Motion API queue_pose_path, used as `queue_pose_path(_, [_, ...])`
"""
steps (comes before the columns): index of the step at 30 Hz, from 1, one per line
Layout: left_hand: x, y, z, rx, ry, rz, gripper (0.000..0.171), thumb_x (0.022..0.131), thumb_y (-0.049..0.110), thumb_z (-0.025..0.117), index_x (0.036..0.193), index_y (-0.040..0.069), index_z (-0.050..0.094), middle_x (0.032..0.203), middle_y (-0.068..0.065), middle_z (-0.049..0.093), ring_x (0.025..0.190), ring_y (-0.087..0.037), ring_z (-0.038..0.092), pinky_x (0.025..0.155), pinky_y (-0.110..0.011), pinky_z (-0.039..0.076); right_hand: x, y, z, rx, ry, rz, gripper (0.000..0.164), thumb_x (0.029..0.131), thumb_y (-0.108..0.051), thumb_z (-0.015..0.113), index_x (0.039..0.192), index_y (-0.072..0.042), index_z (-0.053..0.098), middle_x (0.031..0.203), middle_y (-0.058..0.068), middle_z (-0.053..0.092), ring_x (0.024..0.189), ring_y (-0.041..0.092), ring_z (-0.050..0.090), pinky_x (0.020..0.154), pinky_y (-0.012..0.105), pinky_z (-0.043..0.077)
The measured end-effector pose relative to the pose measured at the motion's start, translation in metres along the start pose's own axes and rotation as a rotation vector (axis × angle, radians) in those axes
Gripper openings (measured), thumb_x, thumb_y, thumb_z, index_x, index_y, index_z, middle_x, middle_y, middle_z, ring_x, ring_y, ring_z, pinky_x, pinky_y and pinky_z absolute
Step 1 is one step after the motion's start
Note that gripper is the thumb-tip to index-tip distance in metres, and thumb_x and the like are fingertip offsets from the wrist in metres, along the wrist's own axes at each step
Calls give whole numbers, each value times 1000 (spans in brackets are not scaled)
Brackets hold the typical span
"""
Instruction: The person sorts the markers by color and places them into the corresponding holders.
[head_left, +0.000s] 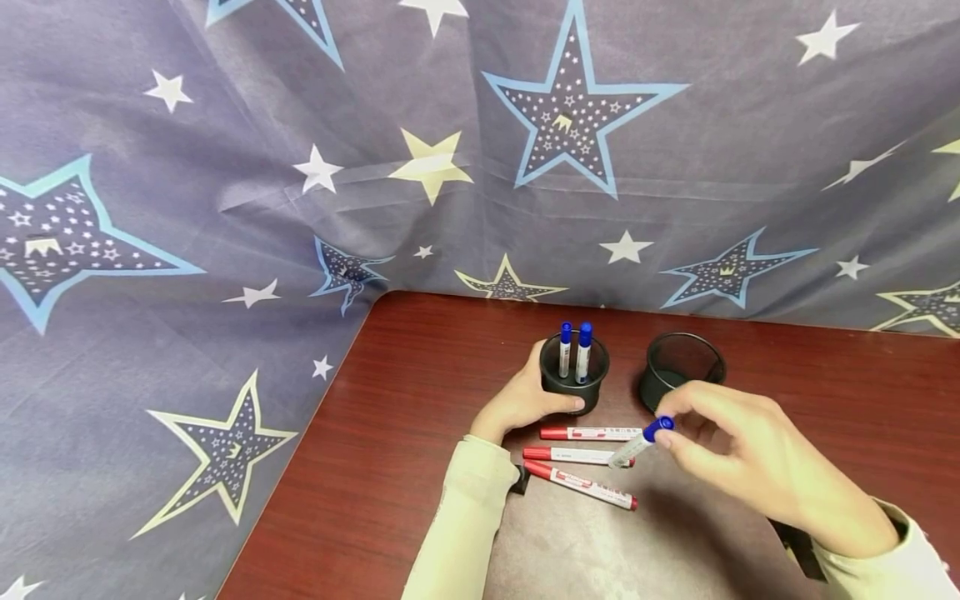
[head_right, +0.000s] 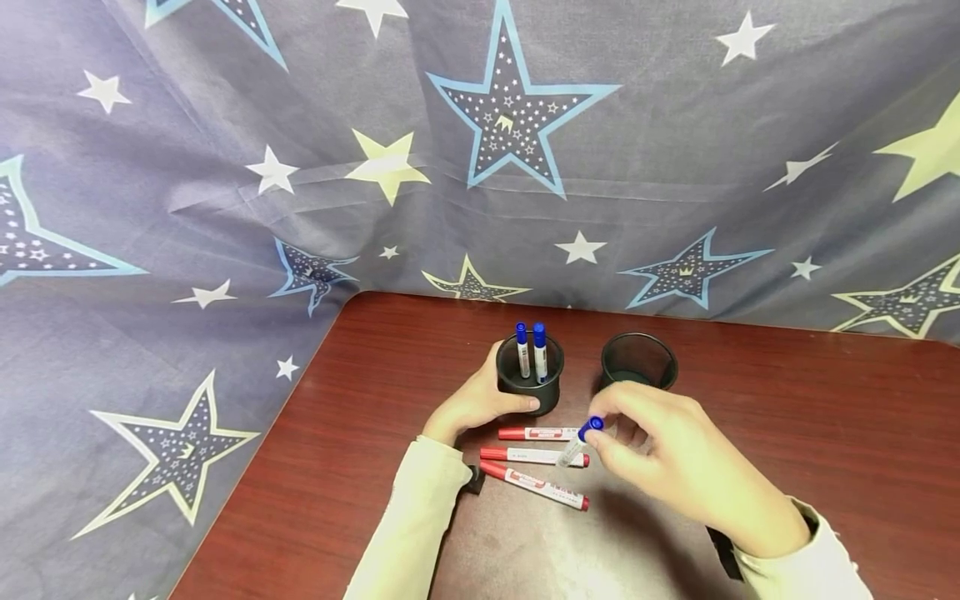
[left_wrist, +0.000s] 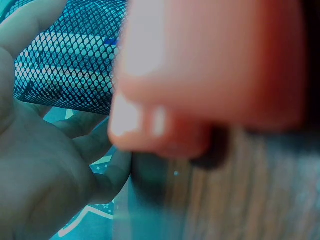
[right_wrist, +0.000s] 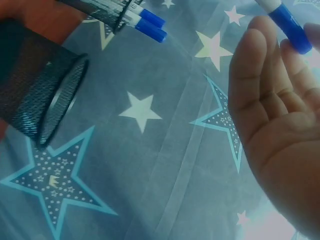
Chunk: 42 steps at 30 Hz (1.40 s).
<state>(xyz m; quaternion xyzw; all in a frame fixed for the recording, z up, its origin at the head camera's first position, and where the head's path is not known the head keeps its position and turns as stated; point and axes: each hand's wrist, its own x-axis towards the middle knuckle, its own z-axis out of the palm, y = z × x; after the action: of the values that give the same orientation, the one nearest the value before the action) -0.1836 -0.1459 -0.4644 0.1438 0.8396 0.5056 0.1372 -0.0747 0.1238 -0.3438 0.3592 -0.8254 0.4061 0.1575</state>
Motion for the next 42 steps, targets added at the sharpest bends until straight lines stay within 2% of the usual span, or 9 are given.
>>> queue_pose_path(5, [2, -3, 0, -1, -7, 8, 103, 78, 31, 88, 156, 23, 22, 142, -6, 51, 127, -21, 51, 109, -44, 36, 20, 3, 1, 2, 0, 44, 39, 77, 3, 81, 97, -27, 67, 81, -17, 60, 70, 3, 58, 61, 16, 46])
queue_pose_path(11, [1, -5, 0, 10, -4, 17, 103, 77, 29, 89, 156, 21, 22, 143, -7, 51, 128, -21, 51, 109, -43, 37, 42, 8, 6, -45, -12, 115, 27, 85, -3, 79, 98, -24, 67, 82, -17, 61, 70, 3, 58, 63, 18, 48])
queue_pose_path(17, [3, -6, 2, 15, 2, 54, 102, 77, 26, 89, 155, 17, 23, 143, -7, 50, 125, -19, 52, 108, -37, 37, 60, 10, 10, -52, 30, 120, 21, 86, -7, 80, 98, -22, 68, 80, -16, 62, 68, 5, 58, 62, 18, 47])
queue_pose_path(24, [3, -3, 1, 3, -10, 65, 104, 76, 23, 89, 155, 14, 22, 144, -7, 47, 124, -17, 51, 108, -35, 37, 74, 18, 19, -63, 67, 90, 19, 86, -7, 80, 96, -18, 68, 79, -13, 64, 66, 4, 58, 61, 18, 46])
queue_pose_path(28, [4, -3, 1, 3, -12, 78, 103, 76, 23, 89, 155, 14, 23, 145, -7, 47, 125, -17, 51, 109, -34, 37, 79, 24, 28, -96, 48, 84, 17, 87, -8, 79, 97, -16, 67, 78, -11, 65, 65, 5, 57, 60, 25, 48])
queue_pose_path(32, [4, -4, 1, 0, -13, 69, 103, 76, 24, 89, 155, 16, 23, 143, -7, 48, 124, -15, 51, 108, -34, 37, 81, 30, 37, -130, 15, 120, 14, 89, -11, 78, 98, -16, 68, 78, -9, 65, 64, 7, 56, 60, 31, 48])
queue_pose_path(41, [2, -2, -2, -31, -23, 57, 103, 79, 23, 87, 156, 16, 21, 145, -10, 47, 126, -21, 51, 108, -35, 37, 81, 44, 58, -103, -94, 216, 10, 92, -15, 75, 98, -17, 67, 75, -9, 64, 65, 13, 53, 60, 33, 44])
queue_pose_path(42, [0, 3, -3, -37, -27, 56, 102, 79, 21, 87, 156, 14, 21, 144, -11, 47, 126, -23, 52, 108, -34, 37, 81, 46, 60, -100, -102, 222, 10, 92, -14, 74, 99, -17, 67, 74, -8, 64, 65, 13, 53, 60, 33, 44])
